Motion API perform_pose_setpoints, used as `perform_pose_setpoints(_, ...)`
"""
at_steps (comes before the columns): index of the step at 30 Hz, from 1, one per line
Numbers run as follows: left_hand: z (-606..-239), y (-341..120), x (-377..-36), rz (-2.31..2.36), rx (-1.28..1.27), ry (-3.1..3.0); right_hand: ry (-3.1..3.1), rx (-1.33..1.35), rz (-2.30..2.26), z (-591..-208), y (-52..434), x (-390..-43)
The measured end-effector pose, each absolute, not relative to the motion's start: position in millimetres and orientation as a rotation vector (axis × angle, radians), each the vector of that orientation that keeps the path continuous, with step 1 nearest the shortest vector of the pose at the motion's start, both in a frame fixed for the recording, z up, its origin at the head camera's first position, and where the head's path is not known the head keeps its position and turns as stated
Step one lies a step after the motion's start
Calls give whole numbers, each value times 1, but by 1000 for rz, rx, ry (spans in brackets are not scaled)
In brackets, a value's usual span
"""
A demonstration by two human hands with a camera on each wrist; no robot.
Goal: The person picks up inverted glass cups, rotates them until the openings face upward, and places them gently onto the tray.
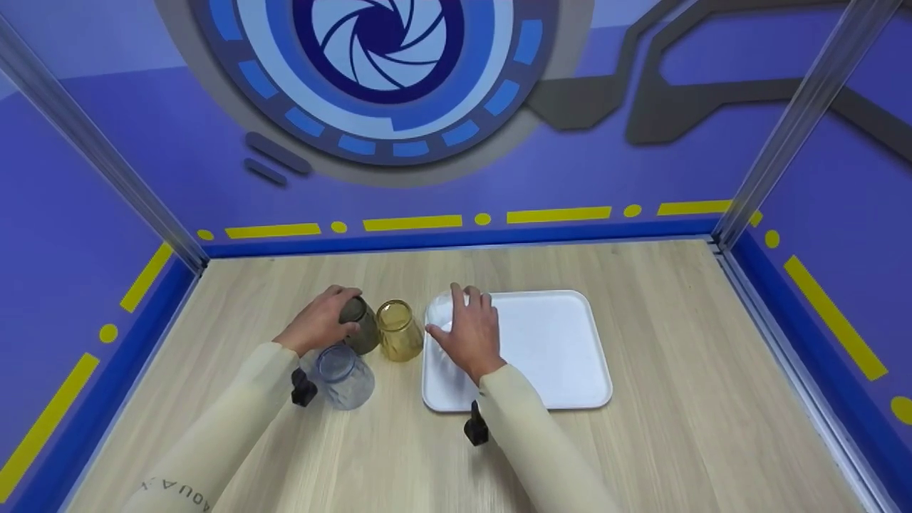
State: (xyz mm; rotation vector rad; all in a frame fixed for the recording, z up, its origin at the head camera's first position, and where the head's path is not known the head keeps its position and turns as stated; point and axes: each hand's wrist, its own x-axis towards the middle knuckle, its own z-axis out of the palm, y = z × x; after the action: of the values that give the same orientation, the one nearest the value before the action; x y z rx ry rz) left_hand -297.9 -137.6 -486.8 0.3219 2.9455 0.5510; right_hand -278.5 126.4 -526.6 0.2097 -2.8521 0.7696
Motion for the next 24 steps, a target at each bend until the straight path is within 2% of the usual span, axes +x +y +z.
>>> perform_pose_setpoints(24,-474,-141,-293,550,349,2979,-2873,211,781,-527,126,-279)
